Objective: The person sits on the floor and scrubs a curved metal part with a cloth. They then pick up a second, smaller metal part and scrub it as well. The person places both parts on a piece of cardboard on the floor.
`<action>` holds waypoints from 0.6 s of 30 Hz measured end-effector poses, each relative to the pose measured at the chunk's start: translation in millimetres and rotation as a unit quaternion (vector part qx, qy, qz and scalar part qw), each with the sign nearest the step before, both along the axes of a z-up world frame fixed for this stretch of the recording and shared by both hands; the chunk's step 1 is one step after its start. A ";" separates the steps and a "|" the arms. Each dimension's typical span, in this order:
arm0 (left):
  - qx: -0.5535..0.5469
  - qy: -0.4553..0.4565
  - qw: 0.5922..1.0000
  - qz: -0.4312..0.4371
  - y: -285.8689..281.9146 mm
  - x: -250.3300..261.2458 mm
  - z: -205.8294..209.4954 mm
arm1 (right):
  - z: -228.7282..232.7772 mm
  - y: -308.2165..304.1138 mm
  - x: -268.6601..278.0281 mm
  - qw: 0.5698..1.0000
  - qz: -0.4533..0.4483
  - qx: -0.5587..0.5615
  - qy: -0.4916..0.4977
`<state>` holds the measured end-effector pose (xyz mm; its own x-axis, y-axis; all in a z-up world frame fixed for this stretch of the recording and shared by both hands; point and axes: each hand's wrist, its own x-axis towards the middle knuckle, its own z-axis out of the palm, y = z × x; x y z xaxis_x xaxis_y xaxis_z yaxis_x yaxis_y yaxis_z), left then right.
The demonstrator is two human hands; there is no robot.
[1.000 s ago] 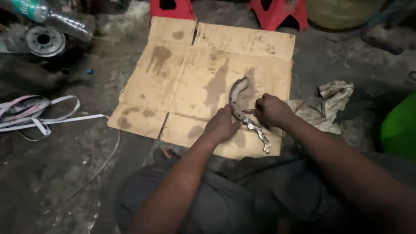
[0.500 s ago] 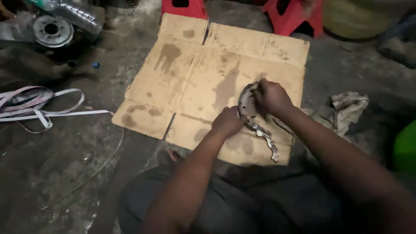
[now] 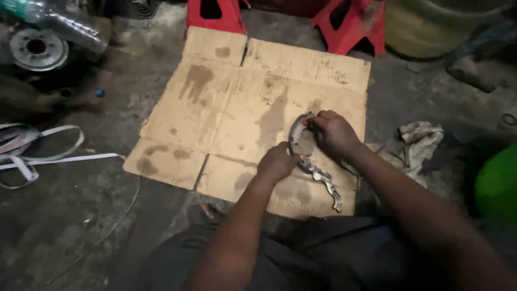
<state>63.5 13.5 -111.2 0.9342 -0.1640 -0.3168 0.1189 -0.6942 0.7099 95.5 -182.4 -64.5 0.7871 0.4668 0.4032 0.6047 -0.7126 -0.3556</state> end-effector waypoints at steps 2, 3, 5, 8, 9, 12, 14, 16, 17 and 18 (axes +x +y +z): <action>0.001 0.024 1.000 0.011 1.8 -0.1 3.5 | -7.9 -0.4 -4.5 0.999 -0.038 0.006 0.021; -0.002 0.028 1.000 0.011 -0.9 -3.0 4.4 | -12.3 -2.5 -8.5 0.999 -0.033 0.004 0.017; -0.001 0.029 0.999 0.015 -1.3 -1.5 6.5 | -17.6 -2.8 -6.4 1.000 -0.018 0.005 0.000; -0.008 -0.042 0.999 0.004 -2.7 -2.0 3.4 | -20.5 -1.8 0.8 0.996 -0.087 0.005 0.017; -0.005 -0.033 0.999 -0.002 -1.8 -2.9 3.4 | -21.6 -1.9 -0.3 0.995 -0.092 -0.002 0.028; -0.001 -0.004 1.000 -0.016 -4.1 -3.7 10.4 | -25.0 -5.3 -3.0 0.993 -0.107 -0.010 0.057; 0.006 0.020 1.000 -0.016 -3.1 -2.3 17.8 | -34.1 -0.2 -4.7 0.990 -0.120 0.010 0.074; 0.025 0.025 0.999 -0.018 -5.4 -4.9 26.1 | -40.5 0.7 -4.8 0.989 -0.130 0.023 0.069; 0.036 0.027 0.999 -0.019 -6.8 -5.4 30.9 | -43.0 1.7 -4.9 0.988 -0.136 0.030 0.066; 0.069 0.019 0.997 -0.038 -9.7 -2.9 37.1 | -44.2 3.3 -4.1 0.987 -0.143 0.017 0.067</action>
